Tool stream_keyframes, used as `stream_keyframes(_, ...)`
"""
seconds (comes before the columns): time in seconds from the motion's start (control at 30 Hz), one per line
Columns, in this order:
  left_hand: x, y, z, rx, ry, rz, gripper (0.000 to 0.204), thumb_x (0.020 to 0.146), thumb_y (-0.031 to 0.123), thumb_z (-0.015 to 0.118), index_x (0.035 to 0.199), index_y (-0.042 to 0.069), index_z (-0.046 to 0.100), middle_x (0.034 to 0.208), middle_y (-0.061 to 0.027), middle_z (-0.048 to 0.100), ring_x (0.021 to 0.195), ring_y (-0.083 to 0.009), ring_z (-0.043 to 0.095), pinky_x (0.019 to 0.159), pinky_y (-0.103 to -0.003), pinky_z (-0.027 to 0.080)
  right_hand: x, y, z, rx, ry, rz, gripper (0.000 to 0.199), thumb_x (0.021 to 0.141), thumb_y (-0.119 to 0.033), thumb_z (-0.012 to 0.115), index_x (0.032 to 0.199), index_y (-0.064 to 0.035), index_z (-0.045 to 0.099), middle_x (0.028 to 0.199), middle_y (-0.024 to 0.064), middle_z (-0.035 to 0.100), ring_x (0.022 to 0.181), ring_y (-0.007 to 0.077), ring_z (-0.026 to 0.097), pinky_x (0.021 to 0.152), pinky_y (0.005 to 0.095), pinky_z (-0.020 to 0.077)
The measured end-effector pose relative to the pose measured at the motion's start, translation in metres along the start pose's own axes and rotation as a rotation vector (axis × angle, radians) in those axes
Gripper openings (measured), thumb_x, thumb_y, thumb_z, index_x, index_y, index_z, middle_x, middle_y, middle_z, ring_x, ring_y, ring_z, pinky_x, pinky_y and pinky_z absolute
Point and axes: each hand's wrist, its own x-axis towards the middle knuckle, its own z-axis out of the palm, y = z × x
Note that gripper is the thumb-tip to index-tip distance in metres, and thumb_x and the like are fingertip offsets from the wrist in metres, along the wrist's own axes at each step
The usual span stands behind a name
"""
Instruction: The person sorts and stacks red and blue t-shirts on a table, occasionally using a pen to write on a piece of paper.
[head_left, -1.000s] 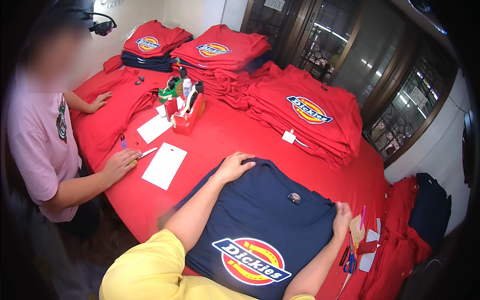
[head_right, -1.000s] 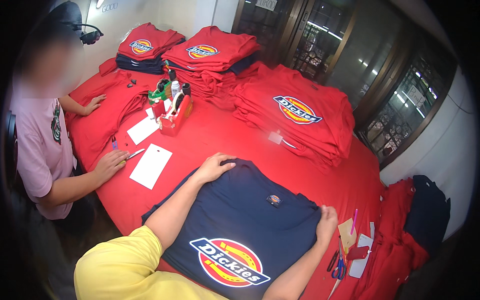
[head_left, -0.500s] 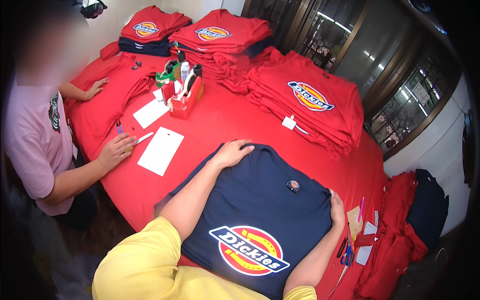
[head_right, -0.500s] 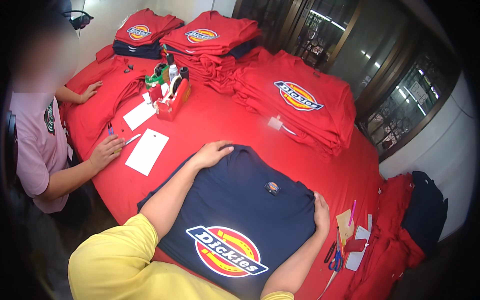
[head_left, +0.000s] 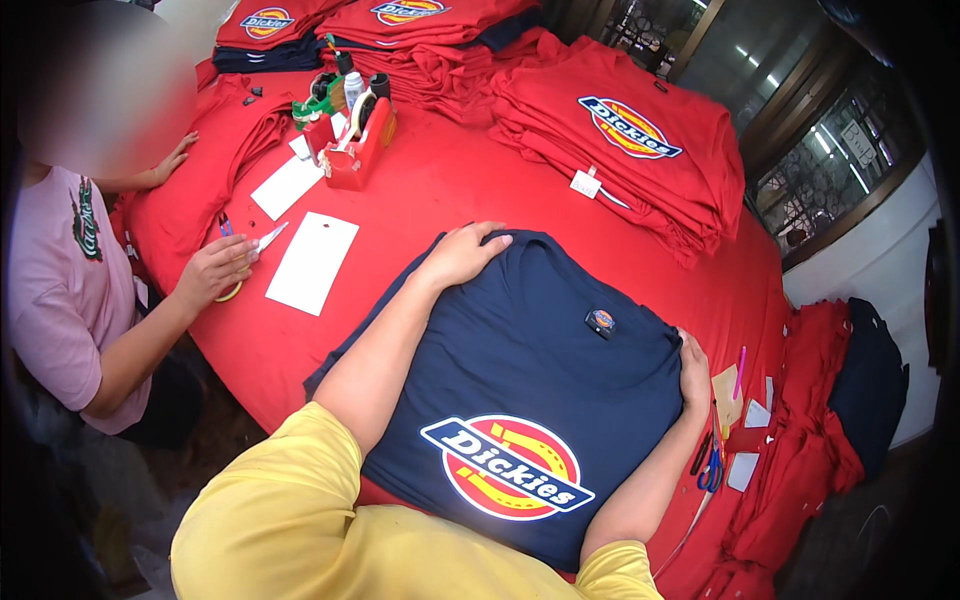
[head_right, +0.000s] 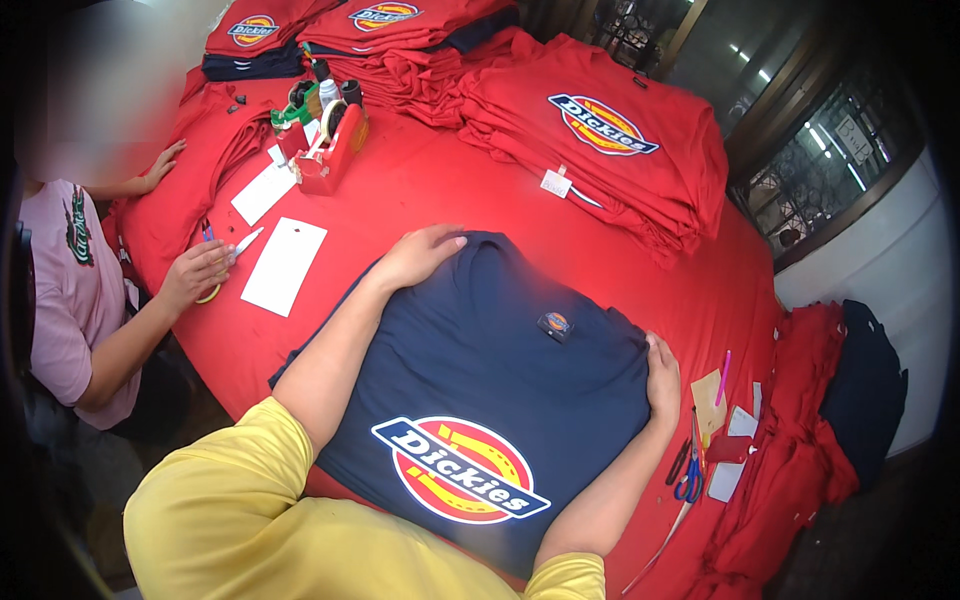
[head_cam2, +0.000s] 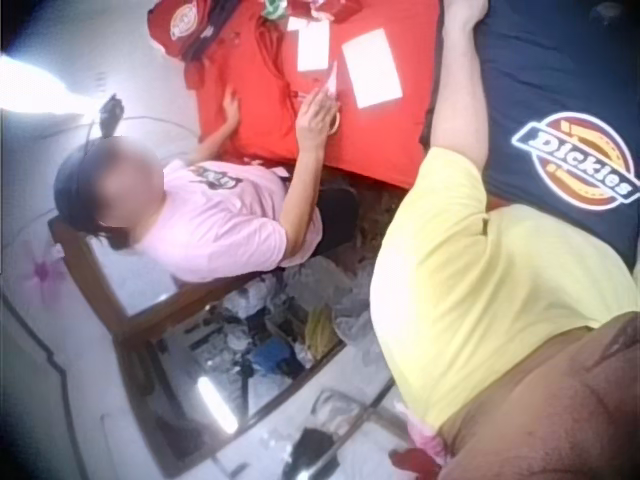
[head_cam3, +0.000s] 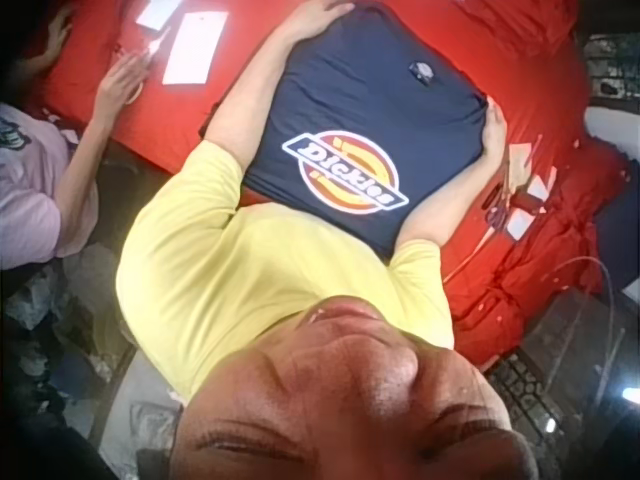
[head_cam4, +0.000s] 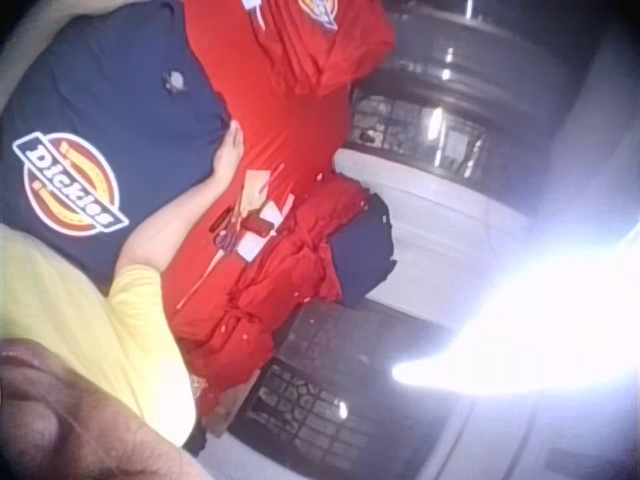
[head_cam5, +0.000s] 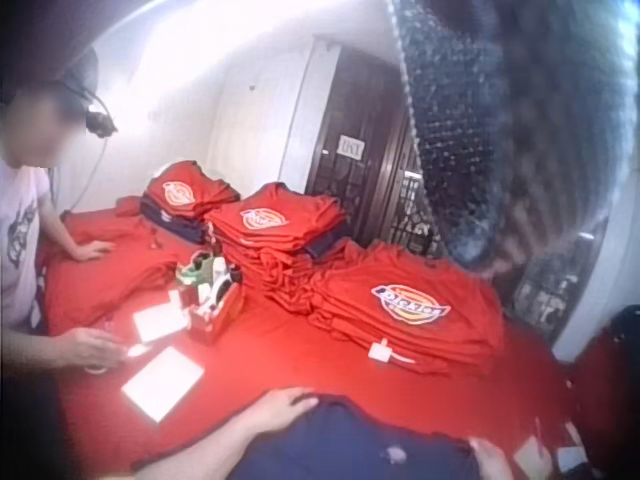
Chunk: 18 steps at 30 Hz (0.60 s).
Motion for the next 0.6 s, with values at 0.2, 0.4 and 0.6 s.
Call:
stream_keyframes(0.2,-0.002,0.003,-0.002,0.017,-0.006,-0.017,0.057,0.096,0.048,0.051,0.131,0.003,0.056,0.131,-0.0216,0.057,0.124,-0.0356,0.052,0.106,-0.041,0.040,0.003,0.006,-0.001,0.035,-0.012,0.021,0.052,0.099,-0.039,0.047,0.128,0.0026,0.057,0.126,0.0188,0.061,0.123,0.0267,0.053,0.106,0.0335,0.0352)
stream_keyframes(0.4,-0.004,-0.002,-0.001,0.026,0.005,-0.016,0.058,0.096,0.049,0.050,0.131,0.004,0.055,0.131,-0.0218,0.056,0.124,-0.0370,0.051,0.106,-0.042,0.039,0.002,-0.001,0.000,0.018,-0.017,0.019,0.053,0.099,-0.040,0.047,0.128,0.0034,0.057,0.126,0.0195,0.061,0.123,0.0267,0.053,0.107,0.0337,0.0347)
stream_keyframes(0.6,0.017,-0.032,0.028,0.169,0.020,0.086,0.058,0.096,0.049,0.049,0.132,0.004,0.055,0.132,-0.0217,0.056,0.124,-0.0382,0.051,0.106,-0.043,0.039,-0.005,0.006,-0.006,0.003,0.009,0.026,0.054,0.099,-0.041,0.048,0.128,0.0033,0.057,0.126,0.0196,0.061,0.123,0.0270,0.053,0.107,0.0340,0.0346)
